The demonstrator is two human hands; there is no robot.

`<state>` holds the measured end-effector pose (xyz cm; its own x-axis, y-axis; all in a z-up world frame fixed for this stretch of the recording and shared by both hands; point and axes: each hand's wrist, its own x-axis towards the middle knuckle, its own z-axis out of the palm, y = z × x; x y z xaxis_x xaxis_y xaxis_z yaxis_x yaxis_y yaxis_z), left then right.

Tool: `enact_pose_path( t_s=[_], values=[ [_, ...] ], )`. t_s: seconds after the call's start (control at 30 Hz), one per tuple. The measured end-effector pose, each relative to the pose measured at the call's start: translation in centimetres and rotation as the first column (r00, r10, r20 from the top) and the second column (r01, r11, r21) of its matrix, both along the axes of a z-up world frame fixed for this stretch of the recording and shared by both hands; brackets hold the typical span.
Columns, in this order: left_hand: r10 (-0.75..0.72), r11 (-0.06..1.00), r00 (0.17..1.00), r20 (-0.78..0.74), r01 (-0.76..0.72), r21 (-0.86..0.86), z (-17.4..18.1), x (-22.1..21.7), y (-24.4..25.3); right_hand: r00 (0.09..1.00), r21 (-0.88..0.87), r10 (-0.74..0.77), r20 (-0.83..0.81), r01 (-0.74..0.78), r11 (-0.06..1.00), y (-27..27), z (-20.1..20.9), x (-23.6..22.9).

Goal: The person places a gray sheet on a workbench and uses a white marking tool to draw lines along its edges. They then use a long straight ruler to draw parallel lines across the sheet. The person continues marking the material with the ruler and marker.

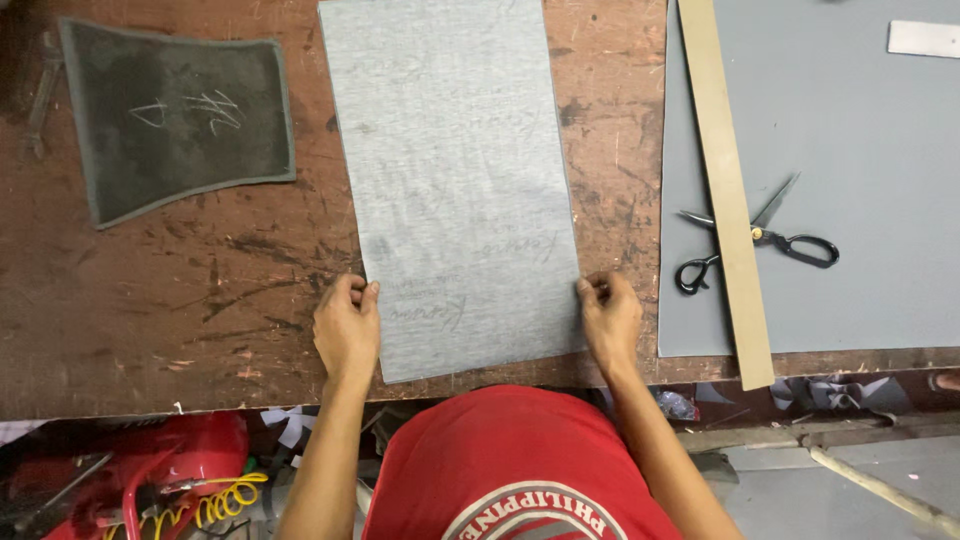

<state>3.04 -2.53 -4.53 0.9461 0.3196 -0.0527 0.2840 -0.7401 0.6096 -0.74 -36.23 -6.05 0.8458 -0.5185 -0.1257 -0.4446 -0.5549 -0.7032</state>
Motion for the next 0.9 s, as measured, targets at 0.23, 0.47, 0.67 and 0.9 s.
enact_pose_path(
  t_s=[0.23, 0.47, 0.67, 0.9],
  values=[
    [-0.337, 0.908, 0.937, -0.09, 0.349, 0.231, 0.4, -0.4, 3.0, 0.936, -0.076, 0.318, 0.154, -0.309, 0.948, -2.8, 2.6, -0.6],
    [-0.441, 0.844, 0.89, -0.114, 0.455, 0.286, -1.0, -0.5, 3.9, 0.933, -0.173, 0.353, -0.072, -0.36, 0.917, -1.5, 3.9, -0.9],
    [-0.433, 0.844, 0.895, -0.112, 0.445, 0.3, -1.4, -0.3, 3.9, 0.947, -0.225, 0.319, 0.044, -0.302, 0.926, -0.9, 3.0, -1.1],
    [-0.48, 0.83, 0.867, -0.132, 0.497, 0.252, -1.0, -0.9, 4.8, 0.992, -0.065, 0.125, -0.003, -0.125, 0.99, 1.1, 1.7, -1.4]
  ],
)
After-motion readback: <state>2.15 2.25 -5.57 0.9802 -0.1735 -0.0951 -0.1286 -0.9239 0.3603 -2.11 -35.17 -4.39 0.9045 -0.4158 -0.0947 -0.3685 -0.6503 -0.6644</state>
